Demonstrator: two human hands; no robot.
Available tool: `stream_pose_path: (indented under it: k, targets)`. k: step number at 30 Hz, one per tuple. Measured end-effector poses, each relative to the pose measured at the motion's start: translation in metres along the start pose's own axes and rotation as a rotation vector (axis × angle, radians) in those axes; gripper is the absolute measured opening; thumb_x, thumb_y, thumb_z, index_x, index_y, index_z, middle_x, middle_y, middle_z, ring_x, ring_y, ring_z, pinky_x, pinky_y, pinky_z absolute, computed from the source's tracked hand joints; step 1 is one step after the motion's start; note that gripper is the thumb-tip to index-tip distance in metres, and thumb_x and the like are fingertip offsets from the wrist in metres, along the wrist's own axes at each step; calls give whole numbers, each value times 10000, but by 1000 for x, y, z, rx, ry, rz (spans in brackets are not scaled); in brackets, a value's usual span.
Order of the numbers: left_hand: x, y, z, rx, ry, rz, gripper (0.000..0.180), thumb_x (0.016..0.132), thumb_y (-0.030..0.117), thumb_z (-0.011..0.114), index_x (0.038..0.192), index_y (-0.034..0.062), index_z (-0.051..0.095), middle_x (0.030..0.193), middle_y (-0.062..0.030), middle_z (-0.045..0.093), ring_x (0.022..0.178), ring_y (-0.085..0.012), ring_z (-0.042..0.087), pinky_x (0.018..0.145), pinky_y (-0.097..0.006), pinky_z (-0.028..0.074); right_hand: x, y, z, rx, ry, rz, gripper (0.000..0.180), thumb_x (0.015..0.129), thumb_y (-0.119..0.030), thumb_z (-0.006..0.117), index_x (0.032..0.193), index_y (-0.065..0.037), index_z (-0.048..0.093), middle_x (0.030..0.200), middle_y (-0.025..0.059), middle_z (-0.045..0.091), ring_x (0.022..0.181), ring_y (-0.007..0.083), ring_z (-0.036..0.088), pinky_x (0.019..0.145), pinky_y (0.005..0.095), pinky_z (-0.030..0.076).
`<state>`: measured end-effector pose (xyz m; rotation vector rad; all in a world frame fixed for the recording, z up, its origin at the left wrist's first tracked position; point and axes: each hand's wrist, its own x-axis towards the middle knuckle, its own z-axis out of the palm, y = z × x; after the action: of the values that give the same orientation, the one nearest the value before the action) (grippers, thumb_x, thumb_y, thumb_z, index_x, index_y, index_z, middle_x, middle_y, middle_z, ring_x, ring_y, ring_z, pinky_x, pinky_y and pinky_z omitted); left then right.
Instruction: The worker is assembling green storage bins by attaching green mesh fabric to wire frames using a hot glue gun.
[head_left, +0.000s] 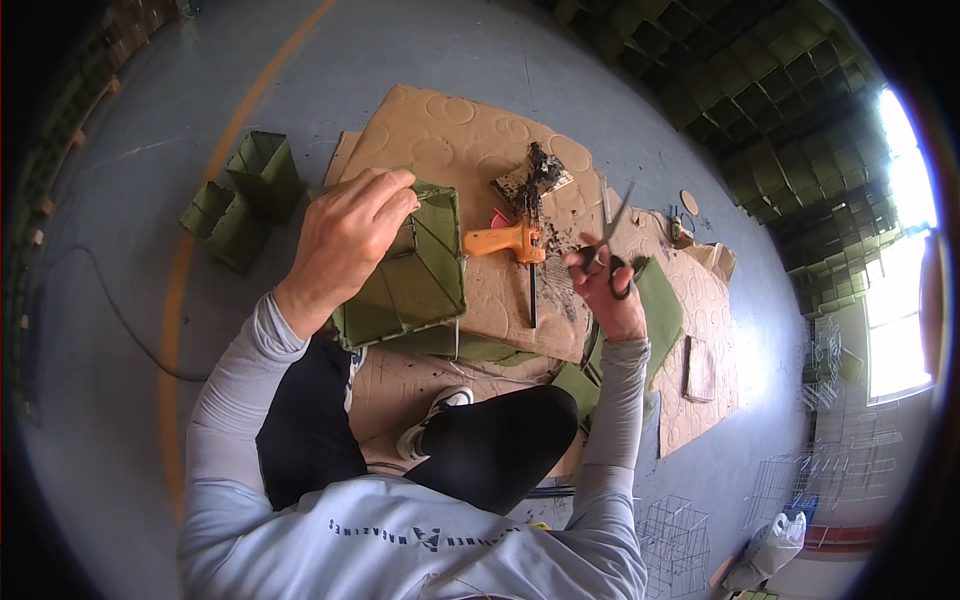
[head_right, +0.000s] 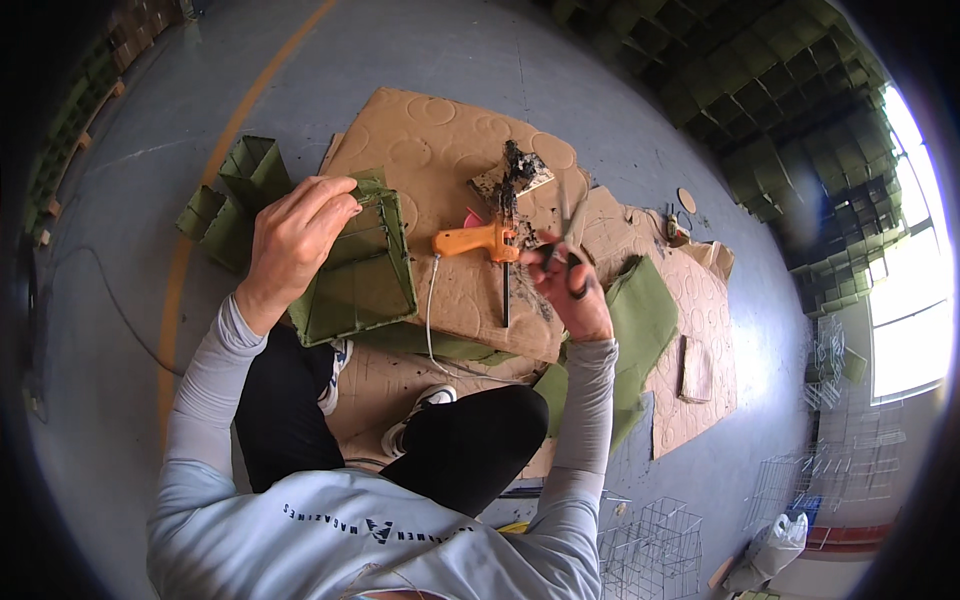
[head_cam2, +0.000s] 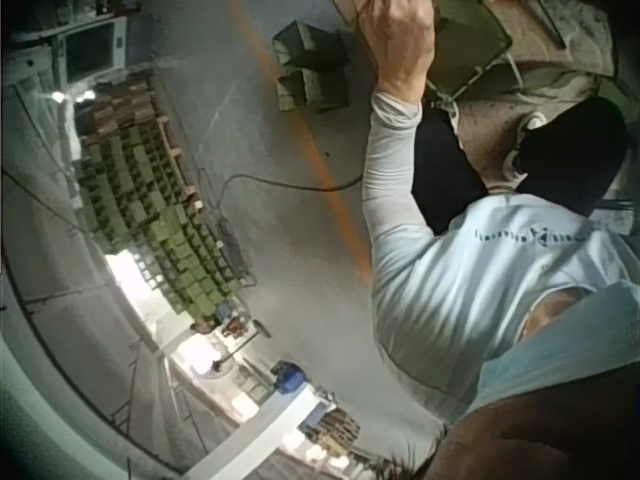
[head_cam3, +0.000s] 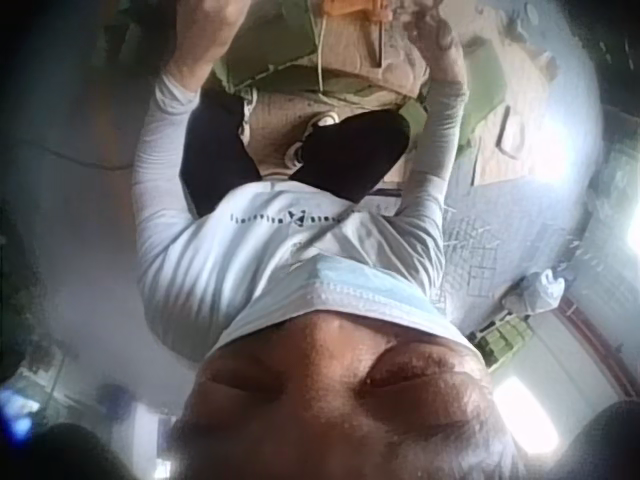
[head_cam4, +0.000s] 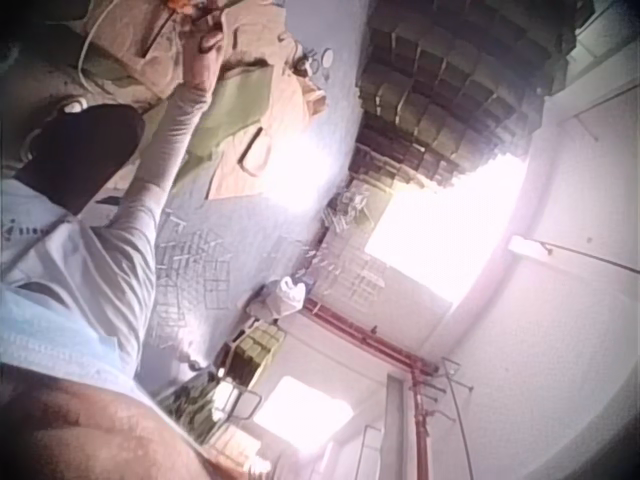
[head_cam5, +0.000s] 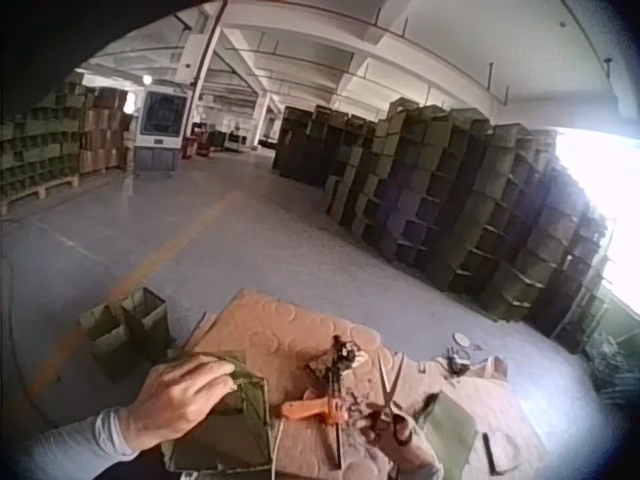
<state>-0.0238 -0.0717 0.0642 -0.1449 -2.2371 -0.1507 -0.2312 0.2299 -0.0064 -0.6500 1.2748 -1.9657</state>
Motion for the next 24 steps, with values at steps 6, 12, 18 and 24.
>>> stream_pose_path:
  k: [6, 12, 18, 24]
  targets:
    - [-1, 0, -3, -43, 27, 17, 130, 770, 8, 697, 876, -29, 632, 1005, -87, 625, 858, -223, 651, 672, -321, 561, -3, -15, 70, -310, -404, 225, 896, 681, -588, 798, 1266, 56, 581, 831, 51, 659, 741, 90, 593, 638, 220, 461]
    - [-1, 5, -2, -109, 26, -17, 164, 737, -33, 716, 874, -28, 626, 1015, -87, 632, 879, -239, 648, 682, -327, 559, 12, 12, 82, -267, -550, 244, 827, 768, -547, 756, 1288, 64, 556, 784, 28, 615, 684, 78, 542, 613, 226, 442]
    - [-2, 7, -2, -134, 17, -27, 220, 696, -68, 735, 873, -17, 614, 1017, -92, 640, 889, -254, 651, 696, -335, 560, 18, 16, 93, -208, -583, 228, 814, 792, -548, 735, 1291, 67, 549, 778, 22, 599, 678, 81, 536, 613, 224, 437]
    - [-1, 7, -4, -161, -11, -40, 148, 747, -44, 703, 865, -26, 616, 1016, -88, 631, 892, -250, 645, 701, -341, 554, 20, 20, 96, -177, -571, 222, 804, 804, -540, 728, 1292, 71, 542, 782, 15, 590, 676, 79, 524, 637, 226, 435]
